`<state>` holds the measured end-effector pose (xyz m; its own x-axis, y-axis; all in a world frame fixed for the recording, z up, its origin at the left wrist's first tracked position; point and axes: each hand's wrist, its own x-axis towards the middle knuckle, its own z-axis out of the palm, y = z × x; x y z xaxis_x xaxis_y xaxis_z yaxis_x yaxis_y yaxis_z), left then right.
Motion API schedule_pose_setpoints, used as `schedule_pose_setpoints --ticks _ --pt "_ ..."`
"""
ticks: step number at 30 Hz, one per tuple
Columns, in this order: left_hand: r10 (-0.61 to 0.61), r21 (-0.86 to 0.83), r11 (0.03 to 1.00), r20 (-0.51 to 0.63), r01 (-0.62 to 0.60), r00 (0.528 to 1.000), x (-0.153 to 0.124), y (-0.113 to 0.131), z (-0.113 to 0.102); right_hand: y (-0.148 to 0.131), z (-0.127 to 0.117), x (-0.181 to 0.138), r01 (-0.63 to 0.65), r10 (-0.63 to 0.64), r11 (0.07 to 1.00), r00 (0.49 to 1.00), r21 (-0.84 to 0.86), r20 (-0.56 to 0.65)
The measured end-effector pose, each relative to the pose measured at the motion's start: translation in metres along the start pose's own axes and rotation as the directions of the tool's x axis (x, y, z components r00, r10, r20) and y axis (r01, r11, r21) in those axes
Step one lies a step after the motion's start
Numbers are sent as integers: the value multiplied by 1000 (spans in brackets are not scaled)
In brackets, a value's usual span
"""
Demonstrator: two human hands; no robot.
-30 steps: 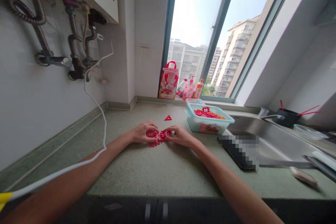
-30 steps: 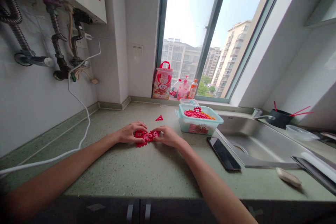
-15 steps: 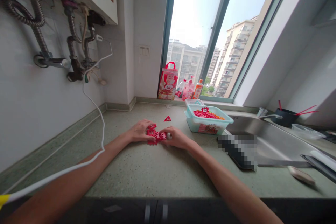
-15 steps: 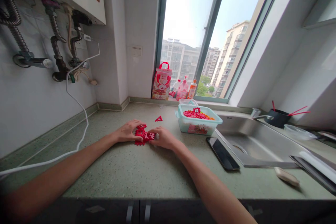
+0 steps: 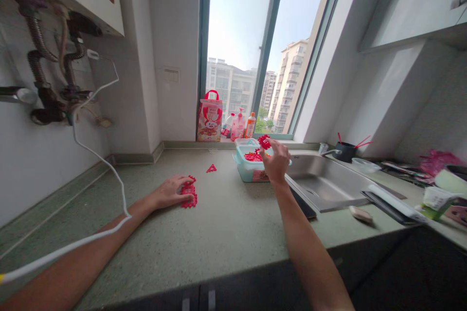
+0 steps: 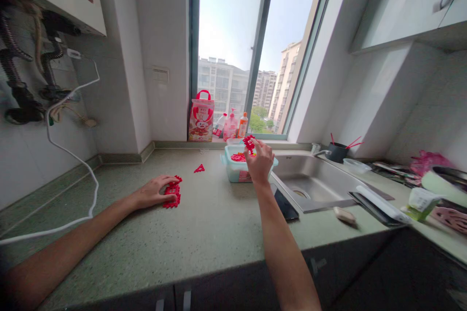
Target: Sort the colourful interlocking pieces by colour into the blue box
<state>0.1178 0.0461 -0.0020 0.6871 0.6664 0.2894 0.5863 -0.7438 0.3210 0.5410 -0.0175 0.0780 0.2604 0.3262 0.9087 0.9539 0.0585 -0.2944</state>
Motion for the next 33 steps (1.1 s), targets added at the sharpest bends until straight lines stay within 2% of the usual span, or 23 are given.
schedule_pose_setpoints --ticks 2,6,7,9,11,13,14,15,16,18,21,23,24,26,33 --pt "-8 -1 1000 3 8 1000 0 1 0 15 0 2 -75 75 996 997 -56 5" --pt "-9 -6 1000 9 9 1000 -1 4 -1 25 5 -1 -115 142 986 958 -119 251" --pt "-8 -5 1000 12 8 1000 -1 5 -2 25 5 -1 -123 153 985 950 -123 271" --pt "-10 1 1000 15 10 1000 0 6 -2 21 5 -1 -125 146 987 964 -105 224" --pt "-15 10 1000 11 15 1000 -1 7 -2 10 4 -1 -66 71 997 987 -42 143" --pt "-19 20 1000 0 19 1000 -1 9 -1 -9 5 -7 71 -77 995 991 66 107" --pt "-17 24 1000 -10 17 1000 0 10 -1 -21 7 -13 161 -178 977 977 139 118" --pt "-9 23 1000 -17 10 1000 0 11 -1 -35 9 -21 251 -288 941 946 225 147" --pt "-1 15 1000 -22 1 1000 0 13 -1 -49 13 -31 331 -404 887 894 322 193" --pt "4 -12 1000 -32 -5 999 2 15 0 -79 20 -53 406 -597 758 747 510 292" --pt "-10 -9 1000 -32 10 999 4 15 0 -114 30 -87 373 -747 626 539 685 388" --pt "2 37 999 -27 -1 1000 4 13 1 -127 33 -102 328 -788 584 449 743 421" --pt "11 62 998 -25 -9 1000 4 12 1 -130 34 -106 304 -797 573 421 761 432" --pt "14 104 995 -30 -11 999 3 10 2 -132 34 -111 256 -797 571 400 780 452" --pt "-34 179 983 -80 48 996 2 5 4 -130 29 -107 187 -733 652 404 735 548"
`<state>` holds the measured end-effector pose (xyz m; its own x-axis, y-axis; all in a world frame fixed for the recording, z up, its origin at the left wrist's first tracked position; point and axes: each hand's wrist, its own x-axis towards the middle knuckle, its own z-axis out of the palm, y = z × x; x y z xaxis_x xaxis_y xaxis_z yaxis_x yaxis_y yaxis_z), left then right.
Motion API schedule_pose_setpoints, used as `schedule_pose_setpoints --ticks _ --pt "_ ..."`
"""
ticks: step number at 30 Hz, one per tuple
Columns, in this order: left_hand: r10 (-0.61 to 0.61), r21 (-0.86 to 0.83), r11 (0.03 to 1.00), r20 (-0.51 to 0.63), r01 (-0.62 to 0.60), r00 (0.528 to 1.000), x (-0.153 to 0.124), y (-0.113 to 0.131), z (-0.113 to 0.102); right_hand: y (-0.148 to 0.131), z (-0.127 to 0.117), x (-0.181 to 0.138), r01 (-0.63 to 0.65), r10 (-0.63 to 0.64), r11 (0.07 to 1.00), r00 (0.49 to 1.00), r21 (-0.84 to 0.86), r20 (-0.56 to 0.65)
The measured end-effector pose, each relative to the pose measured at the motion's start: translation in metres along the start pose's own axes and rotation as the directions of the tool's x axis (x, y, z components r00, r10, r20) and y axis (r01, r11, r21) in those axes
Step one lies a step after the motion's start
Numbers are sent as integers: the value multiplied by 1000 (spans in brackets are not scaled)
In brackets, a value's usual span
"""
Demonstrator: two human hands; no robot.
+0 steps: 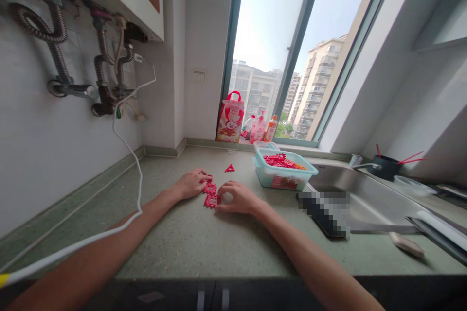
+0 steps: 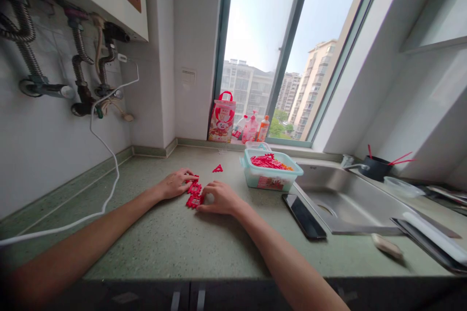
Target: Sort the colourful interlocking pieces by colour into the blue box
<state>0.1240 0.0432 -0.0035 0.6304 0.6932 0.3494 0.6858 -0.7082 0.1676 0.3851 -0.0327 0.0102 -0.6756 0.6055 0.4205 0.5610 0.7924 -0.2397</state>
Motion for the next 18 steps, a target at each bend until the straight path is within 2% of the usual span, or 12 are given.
schedule_pose_setpoints --ticks 4,9,14,16,18 --pt "-52 39 998 -39 53 998 -1 -2 -1 -1 -1 1 -80 79 996 997 -42 -17" --pt "-83 54 995 -52 86 995 -2 0 -3 14 -2 -4 -109 111 992 993 66 -30" --pt "-8 -23 1000 -5 8 1000 -2 15 -2 28 -3 -5 -72 96 988 979 139 -179" --pt "26 -50 998 15 -26 1000 -2 21 -3 27 -2 -5 -67 89 988 984 140 -155" --pt "33 -71 997 35 -31 999 -2 23 -5 23 -1 -5 -72 83 988 994 139 -75"
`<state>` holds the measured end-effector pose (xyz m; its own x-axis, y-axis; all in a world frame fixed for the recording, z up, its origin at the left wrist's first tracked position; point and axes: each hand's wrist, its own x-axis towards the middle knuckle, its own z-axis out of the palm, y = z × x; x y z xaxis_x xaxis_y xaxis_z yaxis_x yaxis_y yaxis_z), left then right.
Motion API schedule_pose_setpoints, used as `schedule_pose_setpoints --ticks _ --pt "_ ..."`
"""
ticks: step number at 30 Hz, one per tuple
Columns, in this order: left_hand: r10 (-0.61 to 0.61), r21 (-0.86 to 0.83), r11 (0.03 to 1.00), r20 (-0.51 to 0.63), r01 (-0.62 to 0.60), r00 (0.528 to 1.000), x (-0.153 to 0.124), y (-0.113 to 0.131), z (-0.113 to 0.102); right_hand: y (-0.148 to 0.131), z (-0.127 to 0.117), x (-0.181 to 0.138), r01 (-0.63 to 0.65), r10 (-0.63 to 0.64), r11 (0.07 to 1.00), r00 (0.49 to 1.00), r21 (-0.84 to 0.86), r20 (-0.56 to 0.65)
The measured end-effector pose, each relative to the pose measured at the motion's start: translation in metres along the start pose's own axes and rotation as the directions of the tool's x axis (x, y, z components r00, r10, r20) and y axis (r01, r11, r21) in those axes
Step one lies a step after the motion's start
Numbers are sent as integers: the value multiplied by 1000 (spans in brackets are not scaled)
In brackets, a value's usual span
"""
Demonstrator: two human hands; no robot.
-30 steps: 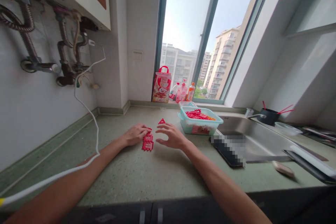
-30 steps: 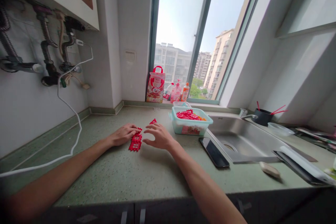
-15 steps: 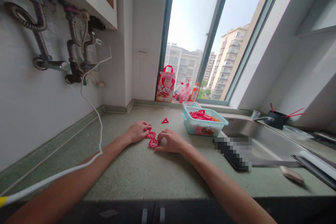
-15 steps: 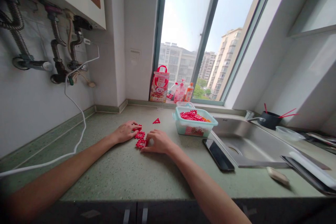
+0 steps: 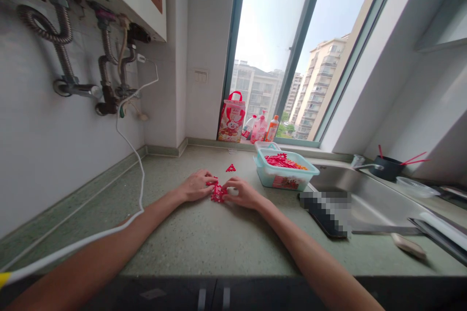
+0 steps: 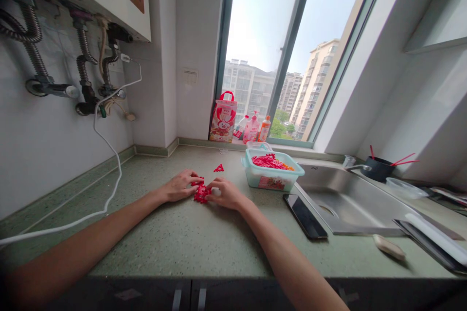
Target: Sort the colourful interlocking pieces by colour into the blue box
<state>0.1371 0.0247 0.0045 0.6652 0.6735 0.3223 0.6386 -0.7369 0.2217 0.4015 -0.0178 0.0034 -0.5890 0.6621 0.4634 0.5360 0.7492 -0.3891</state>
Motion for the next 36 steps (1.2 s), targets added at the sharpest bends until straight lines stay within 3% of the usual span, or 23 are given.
schedule_pose_setpoints --ticks 2,7,13,19,22,24,29,36 --pt "-16 -22 1000 7 17 1000 0 0 -2 -6 2 0 -22 23 1000 998 -16 53" --pt "-65 -23 998 -66 64 996 0 -7 -3 -18 7 3 -68 71 994 997 -89 30" --pt "-90 -31 996 -92 87 992 1 -12 2 -8 2 2 -59 60 996 998 -68 3" --pt "29 -199 979 -31 -35 999 -2 3 1 0 -13 1 34 -33 999 965 1 -259" --pt "68 -252 965 -17 -70 998 -2 9 1 -1 -11 2 66 -61 998 948 4 -312" --pt "65 -270 961 -10 -65 998 -2 8 0 -2 -4 2 49 -49 999 961 -5 -271" --pt "35 -207 978 73 -19 997 -4 -9 -5 -1 14 2 -83 82 996 996 -26 -37" --pt "41 -123 992 110 -27 993 -7 -23 -8 -2 13 5 -117 115 991 993 -69 -32"
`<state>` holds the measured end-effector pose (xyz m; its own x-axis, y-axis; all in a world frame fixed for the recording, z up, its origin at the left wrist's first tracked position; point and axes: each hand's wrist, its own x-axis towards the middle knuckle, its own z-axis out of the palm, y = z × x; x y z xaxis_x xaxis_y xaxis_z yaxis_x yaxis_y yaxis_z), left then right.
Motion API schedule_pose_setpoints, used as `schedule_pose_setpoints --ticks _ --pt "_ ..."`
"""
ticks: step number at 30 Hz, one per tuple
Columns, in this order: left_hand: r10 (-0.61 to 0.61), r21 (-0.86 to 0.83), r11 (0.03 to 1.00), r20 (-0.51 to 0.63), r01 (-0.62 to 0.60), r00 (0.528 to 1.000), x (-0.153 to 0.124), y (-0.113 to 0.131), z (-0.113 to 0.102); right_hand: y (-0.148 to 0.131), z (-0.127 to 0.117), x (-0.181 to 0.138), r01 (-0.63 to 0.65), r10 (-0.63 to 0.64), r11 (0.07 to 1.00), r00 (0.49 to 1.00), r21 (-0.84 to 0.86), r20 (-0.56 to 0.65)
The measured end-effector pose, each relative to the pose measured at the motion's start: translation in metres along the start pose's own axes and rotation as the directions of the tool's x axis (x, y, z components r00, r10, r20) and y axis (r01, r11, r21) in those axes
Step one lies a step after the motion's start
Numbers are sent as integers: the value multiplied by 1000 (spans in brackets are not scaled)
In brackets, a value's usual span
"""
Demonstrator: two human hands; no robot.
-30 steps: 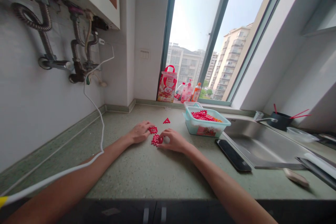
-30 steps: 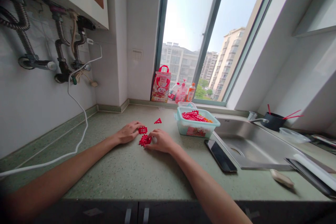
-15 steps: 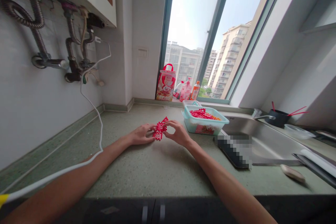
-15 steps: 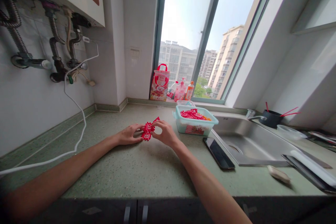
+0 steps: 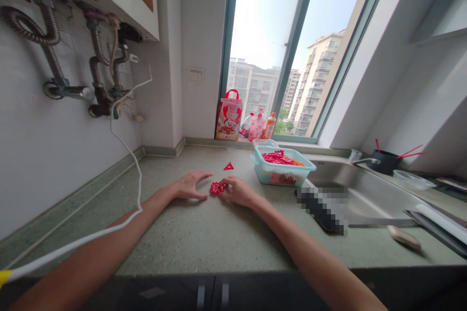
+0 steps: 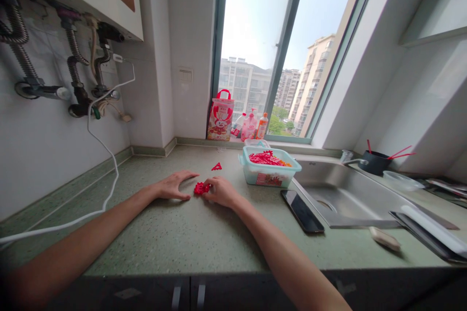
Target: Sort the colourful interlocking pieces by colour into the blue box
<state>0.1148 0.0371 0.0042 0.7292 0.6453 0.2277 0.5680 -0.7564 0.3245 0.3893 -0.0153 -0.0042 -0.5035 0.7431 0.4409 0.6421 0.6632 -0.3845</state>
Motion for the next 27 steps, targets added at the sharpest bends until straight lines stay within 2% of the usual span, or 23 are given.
schedule_pose_setpoints --ticks 2,5,8,10,12,15,17,18,19,20,24,27 --pt "-16 -9 1000 -7 16 1000 0 -1 1 0 -3 0 14 -14 1000 1000 -23 15" --pt "-39 -39 999 -21 38 999 1 -3 2 0 -14 -1 108 -110 991 994 -82 -12" --pt "-39 -52 998 -25 38 999 0 -5 2 4 -41 -2 181 -214 962 965 -204 -154" --pt "-40 -49 998 -22 38 999 0 -6 2 12 -67 -5 116 -221 940 923 -322 -313" --pt "-44 -43 998 -16 43 999 1 -7 3 24 -96 -12 -43 -188 911 841 -410 -507" --pt "-41 -35 999 -15 41 999 1 -10 4 47 -131 -27 -337 -105 852 638 -400 -763" --pt "-39 -32 999 -16 38 999 2 -12 5 62 -144 -36 -476 -57 812 513 -338 -857" --pt "-38 -31 999 -17 37 999 2 -12 5 69 -147 -39 -519 -34 797 471 -308 -882" --pt "-37 -29 999 -17 37 999 2 -12 5 75 -149 -41 -548 -8 787 453 -285 -892" --pt "-37 -27 999 -19 36 999 2 -11 4 80 -149 -42 -566 25 777 464 -274 -886" --pt "-34 -15 999 -20 33 999 2 -6 2 89 -143 -43 -600 172 740 607 -305 -776" --pt "-38 -9 999 -21 38 999 2 -4 2 84 -140 -41 -592 150 738 612 -324 -776"
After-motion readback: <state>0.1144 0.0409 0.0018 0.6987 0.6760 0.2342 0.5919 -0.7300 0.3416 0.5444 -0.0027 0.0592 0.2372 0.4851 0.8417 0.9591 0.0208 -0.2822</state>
